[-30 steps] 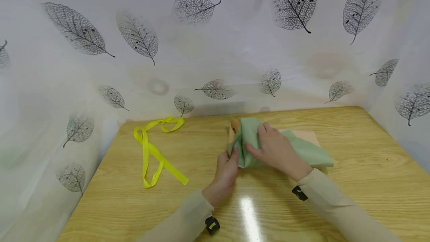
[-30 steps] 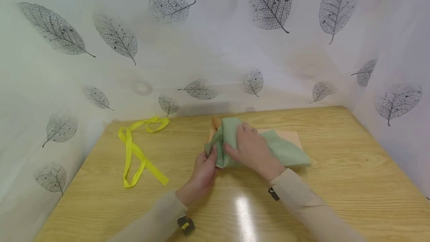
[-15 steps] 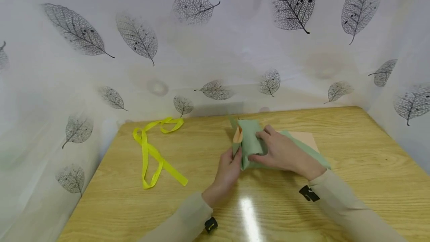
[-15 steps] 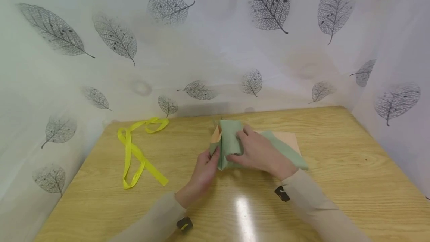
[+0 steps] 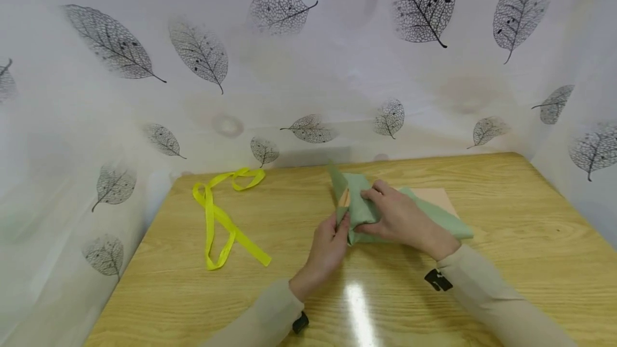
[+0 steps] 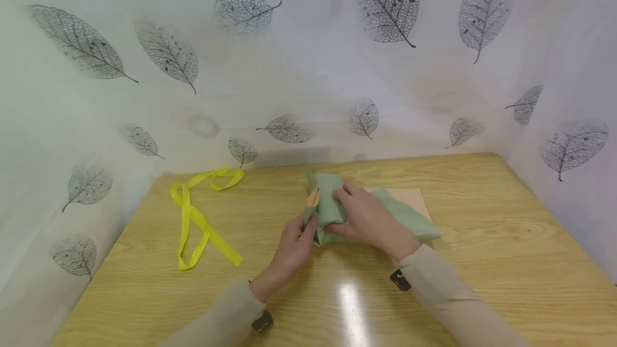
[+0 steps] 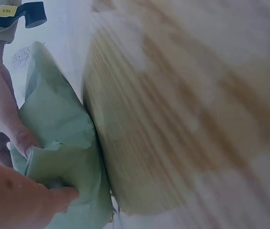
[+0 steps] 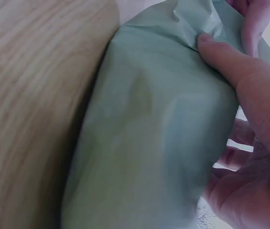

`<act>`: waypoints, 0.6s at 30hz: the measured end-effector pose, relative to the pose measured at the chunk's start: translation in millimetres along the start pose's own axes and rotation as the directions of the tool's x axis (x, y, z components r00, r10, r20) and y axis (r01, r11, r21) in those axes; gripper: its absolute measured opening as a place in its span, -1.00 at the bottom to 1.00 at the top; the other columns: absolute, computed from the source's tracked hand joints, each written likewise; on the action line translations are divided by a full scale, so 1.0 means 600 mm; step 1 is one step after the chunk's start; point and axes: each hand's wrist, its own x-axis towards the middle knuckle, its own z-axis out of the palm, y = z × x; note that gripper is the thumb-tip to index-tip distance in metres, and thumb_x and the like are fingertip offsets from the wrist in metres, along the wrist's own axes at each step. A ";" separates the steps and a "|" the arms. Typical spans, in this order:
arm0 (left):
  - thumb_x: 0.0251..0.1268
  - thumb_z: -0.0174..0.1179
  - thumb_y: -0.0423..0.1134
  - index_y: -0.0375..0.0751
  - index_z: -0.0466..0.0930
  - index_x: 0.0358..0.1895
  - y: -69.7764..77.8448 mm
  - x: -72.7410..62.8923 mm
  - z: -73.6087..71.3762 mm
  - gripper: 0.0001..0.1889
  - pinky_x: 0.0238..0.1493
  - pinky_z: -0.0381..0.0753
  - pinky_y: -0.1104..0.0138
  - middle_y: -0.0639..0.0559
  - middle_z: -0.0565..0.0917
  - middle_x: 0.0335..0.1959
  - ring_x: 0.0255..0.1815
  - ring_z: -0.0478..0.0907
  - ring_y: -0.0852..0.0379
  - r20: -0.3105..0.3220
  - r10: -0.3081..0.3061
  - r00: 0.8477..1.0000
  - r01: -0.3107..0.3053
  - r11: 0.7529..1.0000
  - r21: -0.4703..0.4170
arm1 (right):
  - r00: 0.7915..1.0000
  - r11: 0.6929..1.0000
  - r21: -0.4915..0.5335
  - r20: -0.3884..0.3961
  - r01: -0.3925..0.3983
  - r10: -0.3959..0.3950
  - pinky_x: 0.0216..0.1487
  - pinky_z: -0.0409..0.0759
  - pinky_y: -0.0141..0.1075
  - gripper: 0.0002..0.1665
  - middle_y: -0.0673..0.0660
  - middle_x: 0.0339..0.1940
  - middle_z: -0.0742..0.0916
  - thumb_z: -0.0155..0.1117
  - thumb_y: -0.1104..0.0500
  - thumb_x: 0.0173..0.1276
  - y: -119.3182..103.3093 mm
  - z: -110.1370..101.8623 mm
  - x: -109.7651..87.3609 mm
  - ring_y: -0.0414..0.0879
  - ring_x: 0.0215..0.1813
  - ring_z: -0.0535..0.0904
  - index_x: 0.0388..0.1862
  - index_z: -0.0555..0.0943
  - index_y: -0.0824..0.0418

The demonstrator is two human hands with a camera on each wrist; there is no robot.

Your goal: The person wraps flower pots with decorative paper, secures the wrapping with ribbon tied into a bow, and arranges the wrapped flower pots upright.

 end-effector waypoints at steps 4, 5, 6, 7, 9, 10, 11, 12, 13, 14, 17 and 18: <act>0.72 -0.17 -0.08 0.01 0.21 0.59 0.004 -0.002 -0.003 -0.50 -0.46 0.43 0.44 -0.23 0.66 -0.24 -0.61 0.29 0.29 0.046 0.010 0.999 -0.011 0.999 0.036 | 0.999 1.000 -0.016 -0.029 0.018 -0.018 -0.32 0.54 -0.33 -0.13 0.14 -0.10 0.61 0.70 -0.14 0.01 0.002 0.007 0.000 -0.19 -0.29 0.48 0.16 0.63 0.37; 0.71 -0.16 -0.07 0.03 0.19 0.60 0.005 -0.001 -0.004 -0.50 -0.46 0.43 0.45 -0.18 0.66 -0.25 -0.61 0.30 0.31 0.048 0.011 0.999 -0.014 0.999 0.052 | 0.999 0.999 -0.021 -0.032 0.025 -0.026 -0.32 0.54 -0.34 -0.12 0.14 -0.10 0.61 0.70 -0.15 0.00 0.002 0.007 0.000 -0.19 -0.30 0.47 0.16 0.63 0.37; 0.72 -0.17 -0.06 0.07 0.14 0.62 0.005 -0.001 -0.006 -0.48 -0.51 0.40 0.44 -0.17 0.62 -0.34 -0.66 0.25 0.31 0.059 0.012 0.998 -0.015 0.998 0.064 | 0.999 0.999 -0.027 -0.033 0.032 -0.033 -0.33 0.54 -0.34 -0.11 0.13 -0.10 0.61 0.71 -0.15 -0.01 0.002 0.007 0.000 -0.20 -0.30 0.47 0.16 0.63 0.38; 0.72 -0.18 -0.06 0.10 0.10 0.63 0.006 -0.001 -0.007 -0.47 -0.53 0.39 0.45 -0.17 0.60 -0.37 -0.67 0.24 0.31 0.068 0.013 0.998 -0.019 0.997 0.080 | 0.999 0.999 -0.026 -0.033 0.040 -0.041 -0.34 0.53 -0.35 -0.10 0.13 -0.11 0.61 0.71 -0.14 -0.02 0.003 0.007 0.000 -0.20 -0.31 0.46 0.17 0.63 0.39; 0.72 -0.18 -0.07 0.09 0.11 0.63 0.007 0.000 -0.009 -0.47 -0.53 0.39 0.44 -0.18 0.61 -0.38 -0.66 0.26 0.30 0.076 0.015 0.997 -0.022 0.995 0.097 | 0.999 0.999 -0.013 -0.022 0.041 -0.041 -0.36 0.51 -0.37 -0.09 0.13 -0.11 0.60 0.69 -0.15 0.01 0.003 0.004 -0.001 -0.21 -0.32 0.45 0.19 0.62 0.40; 0.72 -0.18 -0.07 0.07 0.12 0.63 0.007 0.001 -0.011 -0.48 -0.48 0.42 0.45 -0.19 0.67 -0.29 -0.61 0.32 0.31 0.075 0.014 0.997 -0.022 0.994 0.107 | 0.999 0.999 -0.004 -0.015 0.036 -0.036 -0.36 0.49 -0.38 -0.10 0.12 -0.11 0.60 0.66 -0.16 0.05 0.004 0.003 -0.001 -0.21 -0.33 0.45 0.21 0.62 0.40; 0.72 -0.18 -0.07 0.06 0.12 0.63 0.008 0.002 -0.012 -0.48 -0.47 0.42 0.45 -0.22 0.69 -0.22 -0.59 0.32 0.29 0.080 0.007 0.997 -0.017 0.993 0.113 | 1.000 1.000 0.009 -0.006 0.029 -0.029 -0.37 0.48 -0.40 -0.11 0.12 -0.11 0.61 0.63 -0.17 0.10 0.004 0.001 -0.001 -0.22 -0.33 0.44 0.23 0.61 0.40; 0.72 -0.19 -0.08 0.04 0.12 0.63 0.008 0.002 -0.013 -0.48 -0.42 0.45 0.44 -0.24 0.72 -0.07 -0.56 0.35 0.28 0.085 0.004 0.996 -0.014 0.993 0.116 | 1.000 1.000 0.021 0.004 0.021 -0.021 -0.37 0.46 -0.41 -0.11 0.11 -0.10 0.61 0.60 -0.19 0.14 0.004 0.000 -0.001 -0.23 -0.33 0.44 0.24 0.60 0.40; 0.72 -0.19 -0.07 0.04 0.12 0.63 0.008 0.003 -0.013 -0.48 -0.38 0.47 0.42 -0.23 0.71 0.09 -0.52 0.37 0.26 0.087 -0.002 0.996 -0.008 0.993 0.118 | 1.000 0.999 0.033 0.013 0.014 -0.014 -0.38 0.44 -0.43 -0.12 0.10 -0.10 0.61 0.56 -0.20 0.18 0.005 -0.001 -0.002 -0.24 -0.34 0.43 0.26 0.60 0.40; 0.72 -0.19 -0.07 0.03 0.13 0.63 0.008 0.003 -0.014 -0.48 -0.32 0.50 0.41 -0.21 0.66 0.22 -0.45 0.43 0.25 0.087 -0.010 0.996 -0.001 0.993 0.118 | 1.000 0.999 0.036 0.021 0.008 -0.009 -0.38 0.43 -0.44 -0.12 0.10 -0.09 0.61 0.54 -0.21 0.21 0.005 -0.001 -0.002 -0.25 -0.34 0.43 0.27 0.59 0.40; 0.72 -0.19 -0.05 0.03 0.13 0.63 0.007 0.003 -0.016 -0.47 -0.12 0.58 0.36 -0.12 0.54 0.41 -0.19 0.58 0.21 0.088 -0.015 0.996 0.003 0.991 0.137 | 0.999 0.999 0.020 0.021 0.033 -0.034 -0.40 0.41 -0.45 -0.15 0.11 -0.10 0.61 0.52 -0.19 0.24 0.007 -0.002 -0.003 -0.26 -0.36 0.41 0.28 0.59 0.40; 0.72 -0.19 -0.05 0.03 0.13 0.62 0.005 0.003 -0.016 -0.48 -0.10 0.59 0.33 -0.12 0.57 0.39 -0.16 0.59 0.17 0.091 -0.012 0.996 -0.001 0.990 0.141 | 0.999 0.999 0.012 0.015 0.046 -0.046 -0.41 0.41 -0.45 -0.16 0.11 -0.11 0.61 0.54 -0.17 0.23 0.008 -0.002 -0.004 -0.26 -0.37 0.40 0.27 0.59 0.40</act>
